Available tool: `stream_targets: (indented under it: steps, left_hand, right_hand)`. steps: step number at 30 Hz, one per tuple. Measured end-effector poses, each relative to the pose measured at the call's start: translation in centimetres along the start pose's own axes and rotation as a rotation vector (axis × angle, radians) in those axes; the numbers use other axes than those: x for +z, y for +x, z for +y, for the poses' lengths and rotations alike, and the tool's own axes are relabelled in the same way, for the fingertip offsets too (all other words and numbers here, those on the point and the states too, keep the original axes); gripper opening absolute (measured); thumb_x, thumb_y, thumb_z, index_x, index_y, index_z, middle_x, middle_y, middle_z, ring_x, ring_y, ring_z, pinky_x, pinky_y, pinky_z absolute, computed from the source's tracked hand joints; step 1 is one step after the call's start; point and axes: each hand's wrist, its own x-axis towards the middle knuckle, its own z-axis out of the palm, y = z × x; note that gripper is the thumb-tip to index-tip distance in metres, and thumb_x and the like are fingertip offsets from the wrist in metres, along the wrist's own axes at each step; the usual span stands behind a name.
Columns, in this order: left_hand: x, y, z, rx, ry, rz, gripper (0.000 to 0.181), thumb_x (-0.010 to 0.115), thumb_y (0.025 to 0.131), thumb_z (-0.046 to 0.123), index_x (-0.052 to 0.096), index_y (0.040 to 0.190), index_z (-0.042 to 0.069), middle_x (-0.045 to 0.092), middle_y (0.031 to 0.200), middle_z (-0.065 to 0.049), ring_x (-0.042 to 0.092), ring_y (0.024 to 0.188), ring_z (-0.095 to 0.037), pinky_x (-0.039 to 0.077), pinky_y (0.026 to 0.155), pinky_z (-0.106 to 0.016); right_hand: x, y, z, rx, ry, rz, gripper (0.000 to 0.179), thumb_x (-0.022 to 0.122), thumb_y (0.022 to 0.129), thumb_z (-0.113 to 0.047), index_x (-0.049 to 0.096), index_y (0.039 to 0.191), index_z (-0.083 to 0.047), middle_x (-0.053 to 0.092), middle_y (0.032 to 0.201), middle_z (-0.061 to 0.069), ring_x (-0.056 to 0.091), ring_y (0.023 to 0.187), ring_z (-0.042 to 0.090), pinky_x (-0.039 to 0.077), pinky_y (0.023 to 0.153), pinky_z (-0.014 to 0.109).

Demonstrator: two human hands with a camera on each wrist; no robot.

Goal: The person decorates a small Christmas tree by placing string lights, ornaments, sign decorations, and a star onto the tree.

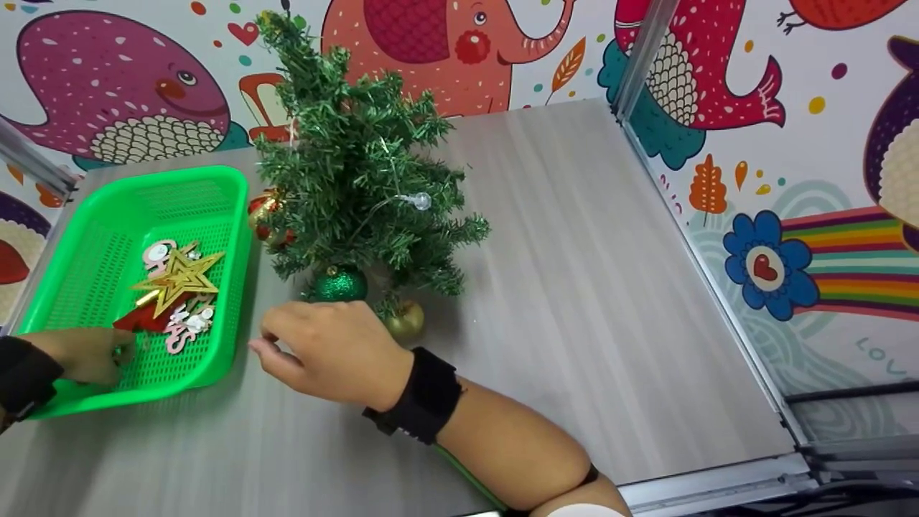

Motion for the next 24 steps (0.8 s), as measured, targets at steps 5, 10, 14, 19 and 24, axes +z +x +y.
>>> stream_targets:
  steps: [5, 10, 14, 19, 24]
  left_hand:
    - [0.1, -0.5, 0.4, 0.136, -0.067, 0.17, 0.01, 0.065, 0.084, 0.008, 0.058, 0.078, 0.01, 0.048, 0.071, 0.002, 0.044, 0.064, -0.016, 0.034, 0.059, -0.03]
    - [-0.4, -1.7, 2.9, 0.258, -0.076, 0.436, 0.009, 0.064, 0.093, 0.01, 0.064, 0.084, 0.011, 0.057, 0.076, 0.002, 0.048, 0.07, -0.015, 0.039, 0.063, -0.03]
    - [-0.6, -3.2, 6.5, 0.318, -0.064, 0.643, 0.004, 0.066, 0.096, 0.011, 0.068, 0.094, 0.009, 0.062, 0.086, -0.001, 0.052, 0.078, -0.016, 0.048, 0.069, -0.035]
    - [-0.4, -4.1, 12.1, 0.474, -0.117, 0.883, 0.007, 0.07, 0.096, 0.007, 0.069, 0.102, 0.007, 0.065, 0.098, -0.004, 0.057, 0.086, -0.014, 0.056, 0.074, -0.036]
    - [0.4, -4.4, 17.5, 0.696, -0.256, 1.097, 0.014, 0.076, 0.09, 0.002, 0.071, 0.102, 0.007, 0.067, 0.1, -0.003, 0.062, 0.083, -0.009, 0.057, 0.071, -0.025]
  right_hand:
    - [0.3, -0.2, 0.4, 0.002, -0.012, -0.014, 0.009, 0.066, 0.102, -0.02, 0.069, 0.095, -0.016, 0.068, 0.082, -0.004, 0.055, 0.065, 0.004, 0.043, 0.057, 0.019]
    - [0.4, -1.2, 1.1, 0.023, -0.041, -0.028, 0.009, 0.066, 0.102, -0.02, 0.068, 0.094, -0.016, 0.066, 0.081, -0.004, 0.052, 0.063, 0.005, 0.039, 0.057, 0.02]
    - [0.1, -1.7, 1.6, 0.04, -0.06, -0.05, 0.009, 0.065, 0.103, -0.02, 0.068, 0.097, -0.016, 0.066, 0.082, -0.004, 0.053, 0.064, 0.006, 0.042, 0.057, 0.023]
    - [-0.7, -1.7, 2.1, 0.048, -0.067, -0.044, 0.009, 0.064, 0.104, -0.021, 0.069, 0.099, -0.014, 0.069, 0.084, -0.003, 0.057, 0.065, 0.007, 0.046, 0.057, 0.024]
    - [-1.3, -1.6, 2.3, 0.039, -0.063, -0.023, 0.01, 0.064, 0.104, -0.02, 0.068, 0.099, -0.013, 0.069, 0.084, -0.001, 0.058, 0.064, 0.008, 0.047, 0.057, 0.024]
